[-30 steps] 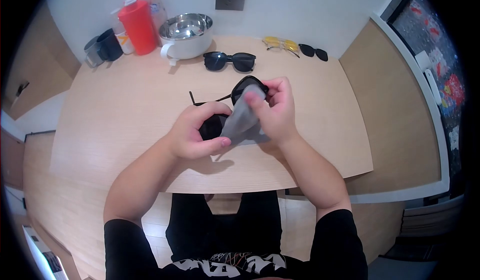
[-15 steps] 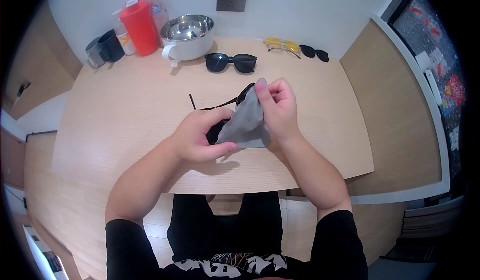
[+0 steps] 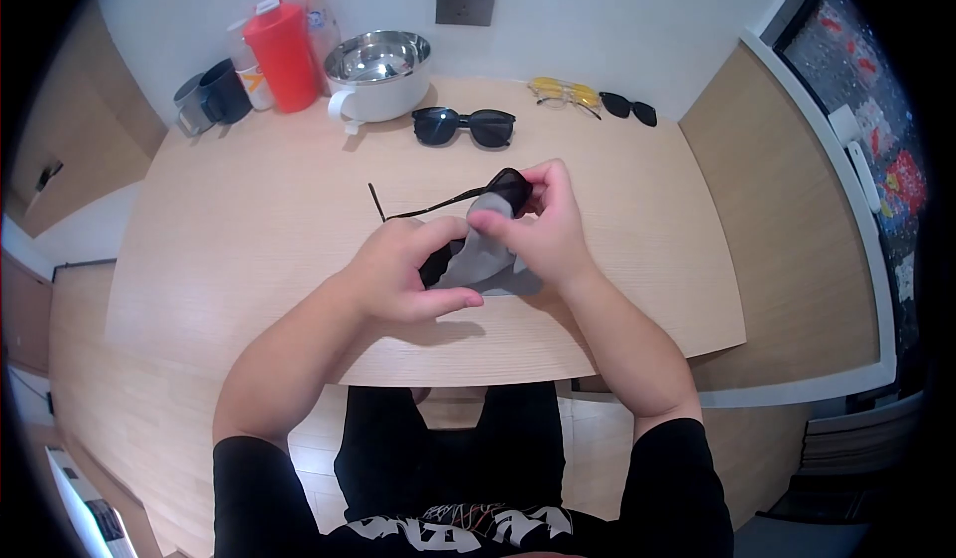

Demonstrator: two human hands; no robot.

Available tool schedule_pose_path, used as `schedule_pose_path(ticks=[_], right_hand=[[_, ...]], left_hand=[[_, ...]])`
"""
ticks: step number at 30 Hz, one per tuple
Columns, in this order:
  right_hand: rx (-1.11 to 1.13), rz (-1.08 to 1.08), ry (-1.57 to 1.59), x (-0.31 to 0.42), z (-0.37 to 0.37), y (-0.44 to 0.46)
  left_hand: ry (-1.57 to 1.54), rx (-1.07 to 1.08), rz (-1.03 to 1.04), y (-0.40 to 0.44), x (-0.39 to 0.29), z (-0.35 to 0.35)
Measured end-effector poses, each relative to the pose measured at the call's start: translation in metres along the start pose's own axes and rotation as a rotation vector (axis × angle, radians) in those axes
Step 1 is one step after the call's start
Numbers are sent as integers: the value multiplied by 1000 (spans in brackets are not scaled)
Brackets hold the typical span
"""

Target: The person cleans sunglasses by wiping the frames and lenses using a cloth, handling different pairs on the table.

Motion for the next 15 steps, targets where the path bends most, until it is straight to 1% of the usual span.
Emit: schedule_pose_path(ticks=[3, 6, 7, 9, 10, 12, 13, 15], right_hand=[[58, 94, 1, -5, -1, 0], [5, 340, 255, -35, -11, 7], [15, 334, 281, -34, -9, 7], [37, 321, 332, -30, -5, 7], [31, 183, 196, -19, -4, 6], [18, -92, -76, 3, 1, -1], [53, 11, -55, -5, 1, 0], [53, 210, 146, -22, -4, 5]], left_hand=[[-11, -28, 20, -1, 0, -4], [-51, -61, 69, 0, -1, -5], [-68, -72, 86, 0, -2, -6], [-96, -33, 10, 0, 0, -5], [-111, -14, -28, -1, 1, -4], [-73, -40, 12, -2, 2, -7], [-54, -53, 32, -2, 2, -8], [-112, -86, 34, -2, 2, -8]])
Point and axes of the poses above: each hand's wrist, its own y-axis towards the middle knuckle, its own z-axis out of the palm, x = y × z, the point moved 9 cm from there along y, towards the middle knuckle, and after that the axes turned 10 degrees about z, right-handed, at the moved point
